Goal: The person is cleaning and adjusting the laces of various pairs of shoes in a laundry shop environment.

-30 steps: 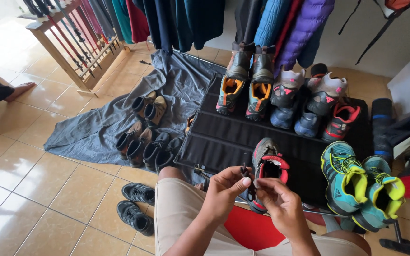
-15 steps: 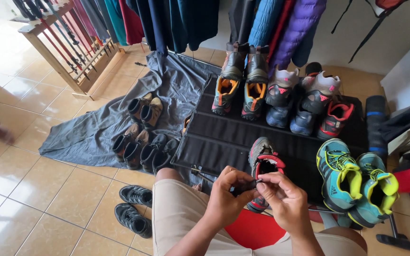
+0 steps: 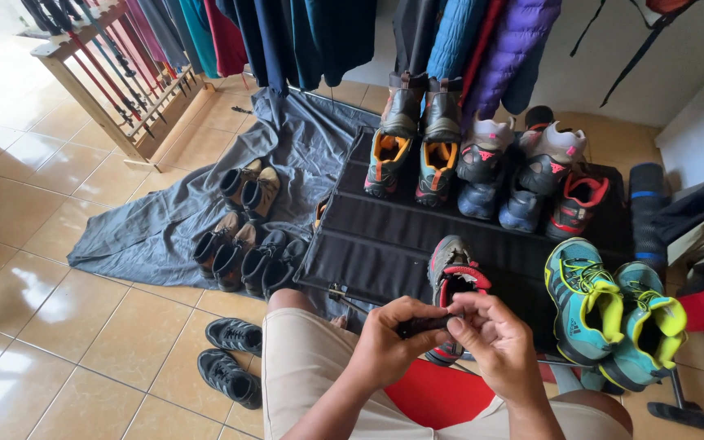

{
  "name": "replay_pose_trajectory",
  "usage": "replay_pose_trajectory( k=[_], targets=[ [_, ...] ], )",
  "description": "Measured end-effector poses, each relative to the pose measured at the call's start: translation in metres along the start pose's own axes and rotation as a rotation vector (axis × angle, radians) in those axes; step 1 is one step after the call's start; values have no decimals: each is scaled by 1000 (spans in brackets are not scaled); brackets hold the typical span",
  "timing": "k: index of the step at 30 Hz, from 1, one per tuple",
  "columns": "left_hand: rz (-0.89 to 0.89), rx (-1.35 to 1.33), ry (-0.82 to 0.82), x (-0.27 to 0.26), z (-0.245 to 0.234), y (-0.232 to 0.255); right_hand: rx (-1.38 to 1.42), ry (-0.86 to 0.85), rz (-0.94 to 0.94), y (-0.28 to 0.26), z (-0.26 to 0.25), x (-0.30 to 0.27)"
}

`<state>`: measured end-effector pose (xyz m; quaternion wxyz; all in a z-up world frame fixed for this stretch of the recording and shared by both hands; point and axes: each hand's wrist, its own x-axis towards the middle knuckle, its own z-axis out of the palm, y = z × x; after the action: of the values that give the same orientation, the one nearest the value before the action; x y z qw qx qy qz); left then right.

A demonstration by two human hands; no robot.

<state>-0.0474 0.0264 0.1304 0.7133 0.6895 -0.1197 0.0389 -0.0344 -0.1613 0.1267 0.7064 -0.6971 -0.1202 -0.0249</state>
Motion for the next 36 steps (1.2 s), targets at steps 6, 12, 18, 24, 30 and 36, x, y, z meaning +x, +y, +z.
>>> replay_pose_trajectory(
  k=[6,12,18,24,30,36],
  targets=[
    [-198,-658,106,5,-2,-12,95,115,62,8,-7,-8],
    [-266,-785,111,4,14,-25,50,16,15,17,-7,-23],
    [-334,-641,106,-3,19,-22,-192,-63,-81,-11,0,-22],
    [-285,-598,128,-4,20,-28,-409,61,-311,-31,2,-19],
    [-309,-647,95,-2,22,-37,-525,122,-321,-16,2,-17],
    [-427,-871,180,4,17,-45,-434,42,-235,-18,9,-25]
  ],
)
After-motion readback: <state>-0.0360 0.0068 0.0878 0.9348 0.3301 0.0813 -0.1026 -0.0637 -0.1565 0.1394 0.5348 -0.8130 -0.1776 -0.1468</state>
